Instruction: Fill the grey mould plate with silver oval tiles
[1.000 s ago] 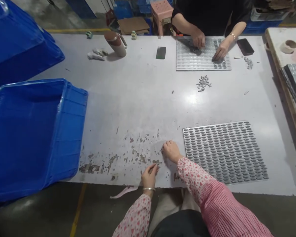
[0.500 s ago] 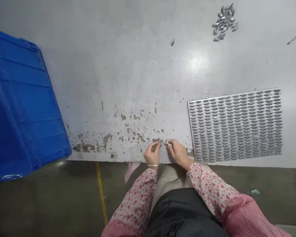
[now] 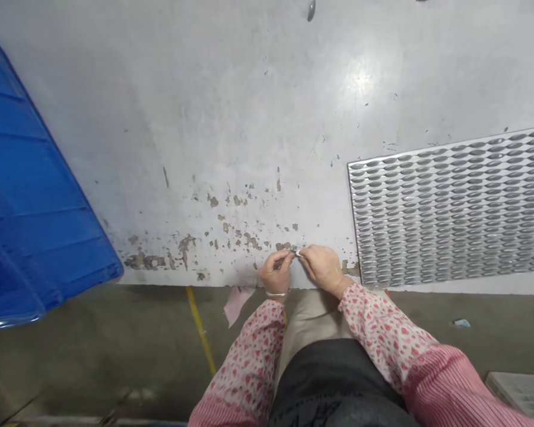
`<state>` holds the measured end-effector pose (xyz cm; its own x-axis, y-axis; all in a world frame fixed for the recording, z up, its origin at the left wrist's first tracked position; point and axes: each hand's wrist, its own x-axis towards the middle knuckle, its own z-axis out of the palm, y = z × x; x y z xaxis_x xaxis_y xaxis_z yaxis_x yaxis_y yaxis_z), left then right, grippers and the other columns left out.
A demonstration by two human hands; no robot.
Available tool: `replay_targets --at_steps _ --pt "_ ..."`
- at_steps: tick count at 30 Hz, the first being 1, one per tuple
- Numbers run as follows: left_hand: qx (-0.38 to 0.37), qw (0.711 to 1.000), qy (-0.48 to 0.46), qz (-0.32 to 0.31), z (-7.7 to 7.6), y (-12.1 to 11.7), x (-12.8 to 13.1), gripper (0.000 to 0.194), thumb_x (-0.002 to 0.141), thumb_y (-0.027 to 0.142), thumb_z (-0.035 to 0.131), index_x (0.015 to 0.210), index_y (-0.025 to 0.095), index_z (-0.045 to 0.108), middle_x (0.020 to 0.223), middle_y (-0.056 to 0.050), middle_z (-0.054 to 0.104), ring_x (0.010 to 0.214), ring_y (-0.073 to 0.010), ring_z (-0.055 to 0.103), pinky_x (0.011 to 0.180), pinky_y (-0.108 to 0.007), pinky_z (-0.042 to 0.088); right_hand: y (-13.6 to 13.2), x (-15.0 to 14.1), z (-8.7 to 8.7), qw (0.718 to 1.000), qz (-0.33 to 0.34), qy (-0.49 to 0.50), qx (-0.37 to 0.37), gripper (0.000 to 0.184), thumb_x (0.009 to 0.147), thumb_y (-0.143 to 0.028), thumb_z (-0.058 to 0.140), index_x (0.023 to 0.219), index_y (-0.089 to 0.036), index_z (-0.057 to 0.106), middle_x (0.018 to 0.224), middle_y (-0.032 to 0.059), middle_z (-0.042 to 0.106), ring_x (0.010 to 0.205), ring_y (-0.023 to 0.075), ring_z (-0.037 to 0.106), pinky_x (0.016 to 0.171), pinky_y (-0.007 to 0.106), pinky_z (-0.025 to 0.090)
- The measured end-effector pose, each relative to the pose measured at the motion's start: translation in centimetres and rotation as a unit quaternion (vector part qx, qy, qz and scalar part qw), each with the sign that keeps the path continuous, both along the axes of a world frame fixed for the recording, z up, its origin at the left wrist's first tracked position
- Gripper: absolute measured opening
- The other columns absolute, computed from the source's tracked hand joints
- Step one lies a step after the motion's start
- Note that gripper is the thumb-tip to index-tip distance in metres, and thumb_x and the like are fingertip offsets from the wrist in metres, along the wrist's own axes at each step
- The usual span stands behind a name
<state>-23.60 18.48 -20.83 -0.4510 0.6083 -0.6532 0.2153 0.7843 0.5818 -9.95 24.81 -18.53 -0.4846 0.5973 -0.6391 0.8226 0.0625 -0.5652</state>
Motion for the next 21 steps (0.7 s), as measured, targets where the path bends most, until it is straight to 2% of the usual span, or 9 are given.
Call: replay_targets --at_steps 8,15,21 --pt "0.024 1.000 -0.009 -0.012 -0.10 -0.12 -0.26 0.011 0.072 0.031 0.068 0.073 0.020 0.067 0.074 -0.002 0.070 0.070 -0.0144 0.065 0.065 -0.027 0.053 -0.10 0.25 -0.08 1.000 0.004 0.012 -0.010 0.028 0.096 -0.031 0.037 0.097 -0.016 0.060 0.080 0.0061 0.059 0.072 0.0152 0.051 0.067 0.026 0.034" --pt "0.038 0.999 -0.013 -0.014 0.18 0.17 -0.26 0.008 0.072 0.028 0.068 0.073 0.020 0.067 0.075 -0.002 0.070 0.071 -0.0142 0.065 0.065 -0.026 0.053 -0.40 0.52 -0.10 0.999 0.032 0.001 0.024 0.024 0.095 -0.027 0.040 0.100 -0.020 0.062 0.082 0.0063 0.060 0.072 0.0150 0.050 0.066 0.026 0.033" --pt "0.042 0.999 -0.014 -0.018 0.22 0.42 -0.18 0.008 0.073 0.028 0.068 0.072 0.020 0.067 0.074 -0.002 0.070 0.071 -0.0148 0.065 0.066 -0.027 0.054 -0.65 0.74 -0.24 1.000 0.014 0.011 0.020 0.022 0.093 -0.023 0.043 0.104 -0.021 0.062 0.082 0.0060 0.059 0.073 0.0148 0.049 0.066 0.026 0.033"
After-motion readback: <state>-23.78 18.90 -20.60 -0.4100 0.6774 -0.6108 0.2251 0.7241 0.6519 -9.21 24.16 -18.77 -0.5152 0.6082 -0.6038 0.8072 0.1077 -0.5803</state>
